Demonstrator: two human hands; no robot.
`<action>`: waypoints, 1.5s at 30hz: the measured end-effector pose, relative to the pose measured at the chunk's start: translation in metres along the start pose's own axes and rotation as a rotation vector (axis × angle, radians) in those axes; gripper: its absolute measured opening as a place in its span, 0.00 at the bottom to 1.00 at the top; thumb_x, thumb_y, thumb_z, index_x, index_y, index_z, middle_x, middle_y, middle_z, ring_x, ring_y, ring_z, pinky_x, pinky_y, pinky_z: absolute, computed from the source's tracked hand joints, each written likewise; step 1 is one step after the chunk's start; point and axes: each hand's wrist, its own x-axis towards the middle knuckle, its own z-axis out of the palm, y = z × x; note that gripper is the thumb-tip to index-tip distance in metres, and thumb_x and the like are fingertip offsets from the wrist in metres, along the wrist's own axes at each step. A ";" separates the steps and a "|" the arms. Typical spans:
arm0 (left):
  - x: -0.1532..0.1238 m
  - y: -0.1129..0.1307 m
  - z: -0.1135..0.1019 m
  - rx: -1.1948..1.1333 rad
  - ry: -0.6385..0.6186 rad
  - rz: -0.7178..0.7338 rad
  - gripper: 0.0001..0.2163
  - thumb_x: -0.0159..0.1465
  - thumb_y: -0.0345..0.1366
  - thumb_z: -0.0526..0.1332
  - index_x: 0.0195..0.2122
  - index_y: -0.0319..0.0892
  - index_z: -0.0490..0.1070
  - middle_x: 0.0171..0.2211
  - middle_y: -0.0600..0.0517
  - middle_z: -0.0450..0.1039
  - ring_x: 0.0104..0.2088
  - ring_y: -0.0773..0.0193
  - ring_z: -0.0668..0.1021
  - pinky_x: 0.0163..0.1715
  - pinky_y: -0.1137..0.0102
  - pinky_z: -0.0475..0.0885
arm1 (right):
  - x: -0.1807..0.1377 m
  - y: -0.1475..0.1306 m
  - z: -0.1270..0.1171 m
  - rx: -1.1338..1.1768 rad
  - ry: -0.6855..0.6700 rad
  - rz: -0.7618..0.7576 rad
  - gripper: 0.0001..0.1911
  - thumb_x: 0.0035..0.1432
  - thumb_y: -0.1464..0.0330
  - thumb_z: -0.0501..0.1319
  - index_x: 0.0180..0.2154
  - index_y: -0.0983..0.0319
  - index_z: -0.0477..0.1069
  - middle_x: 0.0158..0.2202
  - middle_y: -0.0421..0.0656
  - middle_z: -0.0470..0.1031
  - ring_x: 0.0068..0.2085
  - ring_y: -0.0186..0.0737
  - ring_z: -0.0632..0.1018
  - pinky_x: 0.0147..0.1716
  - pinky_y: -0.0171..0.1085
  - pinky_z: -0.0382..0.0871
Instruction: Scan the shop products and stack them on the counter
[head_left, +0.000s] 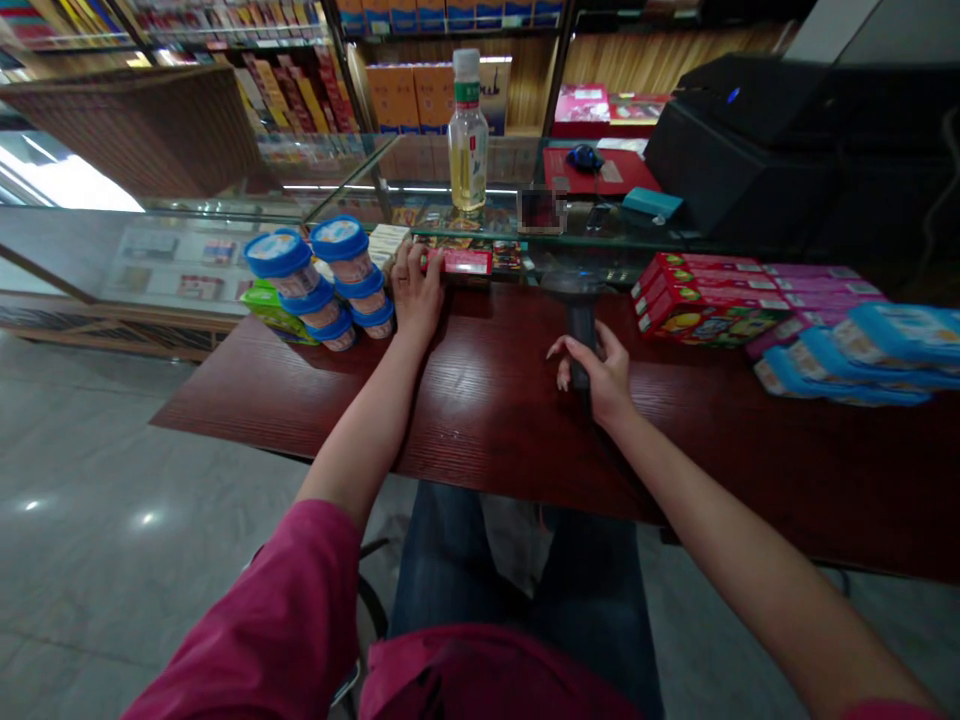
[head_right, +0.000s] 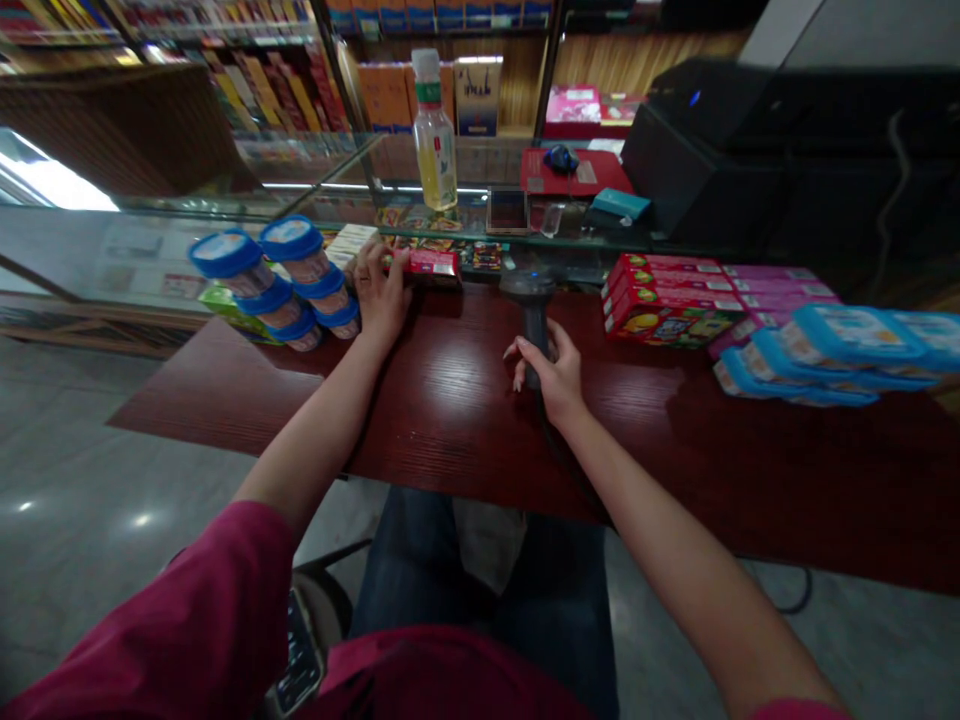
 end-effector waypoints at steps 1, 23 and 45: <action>0.001 -0.003 0.001 -0.021 -0.010 0.025 0.27 0.67 0.27 0.63 0.67 0.49 0.72 0.76 0.41 0.61 0.82 0.44 0.52 0.79 0.42 0.49 | -0.002 -0.002 0.001 0.006 -0.012 -0.002 0.23 0.56 0.54 0.77 0.43 0.55 0.68 0.32 0.36 0.83 0.16 0.32 0.72 0.14 0.34 0.68; -0.011 0.016 -0.003 0.023 -0.176 0.366 0.24 0.76 0.39 0.60 0.73 0.51 0.70 0.69 0.43 0.75 0.68 0.44 0.74 0.66 0.48 0.65 | -0.014 -0.010 0.006 -0.003 -0.070 0.042 0.20 0.60 0.53 0.73 0.40 0.57 0.69 0.32 0.37 0.78 0.17 0.28 0.68 0.12 0.31 0.63; -0.027 0.058 -0.006 -0.179 -0.125 0.400 0.17 0.77 0.41 0.59 0.64 0.52 0.78 0.67 0.45 0.77 0.66 0.50 0.78 0.68 0.53 0.71 | -0.040 -0.032 -0.056 -0.167 0.223 -0.170 0.26 0.56 0.53 0.77 0.48 0.54 0.69 0.35 0.37 0.82 0.18 0.32 0.72 0.14 0.34 0.68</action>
